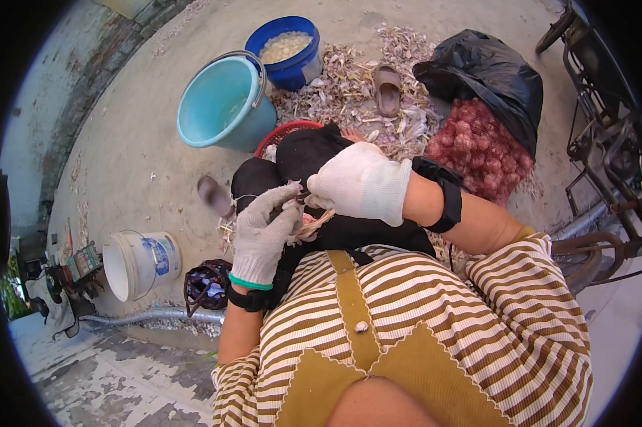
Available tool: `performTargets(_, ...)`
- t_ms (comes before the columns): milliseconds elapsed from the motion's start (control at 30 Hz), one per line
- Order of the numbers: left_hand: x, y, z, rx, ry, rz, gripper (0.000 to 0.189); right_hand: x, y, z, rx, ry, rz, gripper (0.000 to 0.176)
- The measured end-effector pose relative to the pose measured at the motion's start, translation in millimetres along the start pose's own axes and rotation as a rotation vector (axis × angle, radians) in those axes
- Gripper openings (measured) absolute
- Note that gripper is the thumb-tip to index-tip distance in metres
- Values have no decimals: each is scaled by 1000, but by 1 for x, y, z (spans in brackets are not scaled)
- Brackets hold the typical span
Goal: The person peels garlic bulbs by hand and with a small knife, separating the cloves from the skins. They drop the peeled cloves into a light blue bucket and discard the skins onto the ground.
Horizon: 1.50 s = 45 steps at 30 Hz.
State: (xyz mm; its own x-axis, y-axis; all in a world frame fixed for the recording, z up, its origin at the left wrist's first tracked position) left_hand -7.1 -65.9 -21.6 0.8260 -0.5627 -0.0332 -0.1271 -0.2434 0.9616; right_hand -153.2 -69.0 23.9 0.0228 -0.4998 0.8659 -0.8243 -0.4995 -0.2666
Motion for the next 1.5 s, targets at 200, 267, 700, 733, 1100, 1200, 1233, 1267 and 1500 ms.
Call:
performTargets(200, 3, 8, -4, 55, -14, -167, 26, 8, 23, 1, -81, 66, 103, 28)
performTargets(267, 3, 11, -5, 40, -29, -198, 25, 1, 28, 2, -101, 64, 102, 28)
performTargets(700, 8, 0, 0, 33, 24, -314, 23, 5, -2, -2, -12, 34, 58, 35)
performTargets(733, 7, 1, 0, 43, 28, -282, 23, 4, -3, -1, -8, 24, 56, 33)
performTargets(1100, 1, 0, -5, 134, -65, -257, 26, 23, 27, 2, -33, 194, 299, 31)
performTargets(1200, 6, -2, -2, 80, -29, -353, 25, -2, 93, 13, -171, 386, 1051, 38)
performTargets(1233, 17, -5, 3, 48, 9, -406, 26, -14, 111, 10, -228, 410, 1264, 39)
performTargets(1267, 30, -7, 7, 16, 48, -460, 27, -31, 129, 3, -285, 429, 1478, 41)
performTargets(1500, 169, 42, 97, -232, 278, -407, 37, -106, 153, -11, -476, 491, 1666, 43)
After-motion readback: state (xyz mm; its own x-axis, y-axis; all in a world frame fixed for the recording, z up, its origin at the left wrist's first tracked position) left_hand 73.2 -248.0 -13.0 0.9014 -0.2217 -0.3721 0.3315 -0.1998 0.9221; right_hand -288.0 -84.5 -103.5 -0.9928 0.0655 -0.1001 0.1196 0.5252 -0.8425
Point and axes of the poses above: each hand's wrist, its own z-axis towards the middle knuckle, its own x-axis out of the back of the hand, y = z × x, the point moved 7 cm from there along z, towards the middle knuckle, and after that the axes turned 12 degrees about -y, right-handed, at the moved point
